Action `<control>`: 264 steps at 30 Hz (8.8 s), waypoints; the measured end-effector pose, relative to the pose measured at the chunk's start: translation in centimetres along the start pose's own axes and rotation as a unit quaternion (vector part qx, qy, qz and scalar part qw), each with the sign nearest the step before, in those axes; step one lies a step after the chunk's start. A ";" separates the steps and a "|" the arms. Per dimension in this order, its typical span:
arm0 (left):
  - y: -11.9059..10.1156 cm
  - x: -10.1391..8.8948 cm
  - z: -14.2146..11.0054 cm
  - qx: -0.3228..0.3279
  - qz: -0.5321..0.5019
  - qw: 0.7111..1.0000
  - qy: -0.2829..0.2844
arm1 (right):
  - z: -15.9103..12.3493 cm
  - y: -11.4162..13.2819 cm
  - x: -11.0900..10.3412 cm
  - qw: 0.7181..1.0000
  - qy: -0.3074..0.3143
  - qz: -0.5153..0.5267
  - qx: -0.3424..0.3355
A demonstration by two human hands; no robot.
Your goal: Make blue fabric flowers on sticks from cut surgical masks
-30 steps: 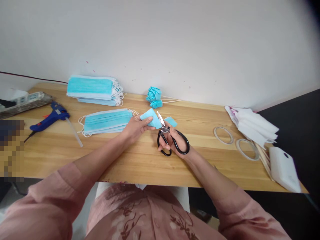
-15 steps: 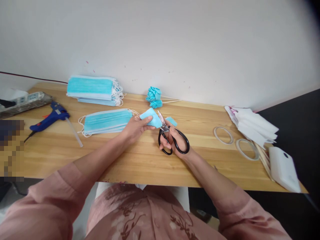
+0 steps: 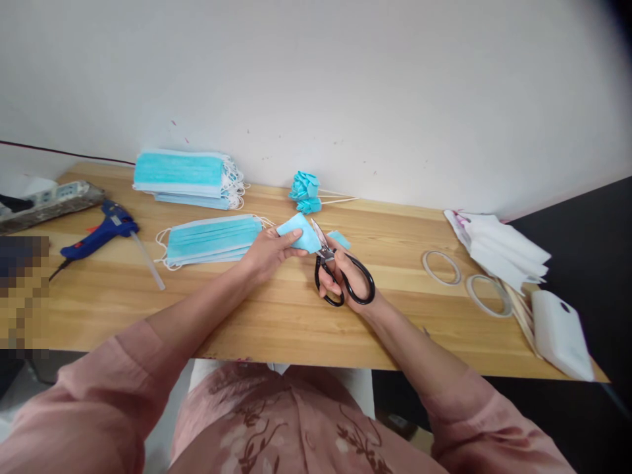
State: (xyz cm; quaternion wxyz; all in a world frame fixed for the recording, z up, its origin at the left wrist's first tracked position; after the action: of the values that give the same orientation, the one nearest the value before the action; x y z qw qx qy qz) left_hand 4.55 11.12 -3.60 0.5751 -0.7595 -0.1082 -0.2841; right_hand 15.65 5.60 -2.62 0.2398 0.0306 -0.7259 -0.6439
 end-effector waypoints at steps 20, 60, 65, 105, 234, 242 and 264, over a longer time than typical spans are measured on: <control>0.0 0.1 0.0 -0.004 -0.013 1.000 0.010 | 0.1 0.4 -0.1 1.000 -0.003 -0.021 -0.019; -1.3 0.2 -0.1 0.025 0.048 0.998 0.015 | 1.6 1.1 1.5 0.998 0.059 -0.006 0.025; -1.0 0.4 -0.2 0.011 0.047 0.999 0.024 | 1.3 0.5 0.8 0.999 0.038 0.009 0.001; -0.6 0.7 -0.4 -0.006 0.059 0.998 0.017 | 0.9 0.6 -0.1 0.999 0.016 -0.019 -0.030; -1.3 0.0 -0.2 0.051 0.130 0.990 -0.007 | 1.0 0.6 -0.2 0.999 0.000 -0.023 -0.030; -1.7 0.0 -0.3 0.063 0.141 0.988 -0.006 | 0.9 0.1 0.6 0.998 0.039 0.032 0.026; -2.2 0.1 -0.3 0.072 0.170 0.983 -0.005 | 0.8 0.4 0.9 0.996 0.063 0.052 0.028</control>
State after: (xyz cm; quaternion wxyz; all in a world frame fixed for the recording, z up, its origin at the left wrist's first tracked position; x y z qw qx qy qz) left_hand 3.47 11.49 -1.74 0.6674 -0.7251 0.0002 -0.1700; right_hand 14.66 6.07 -2.03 0.3176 0.0396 -0.7275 -0.6068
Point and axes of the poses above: each hand's wrist, its own z-axis towards the middle knuckle, its own x-axis out of the palm, y = z × x, the point moved 10 cm from there along z, towards the middle knuckle, and after that the axes turned 1 degree about -y, right-handed, at the moved point
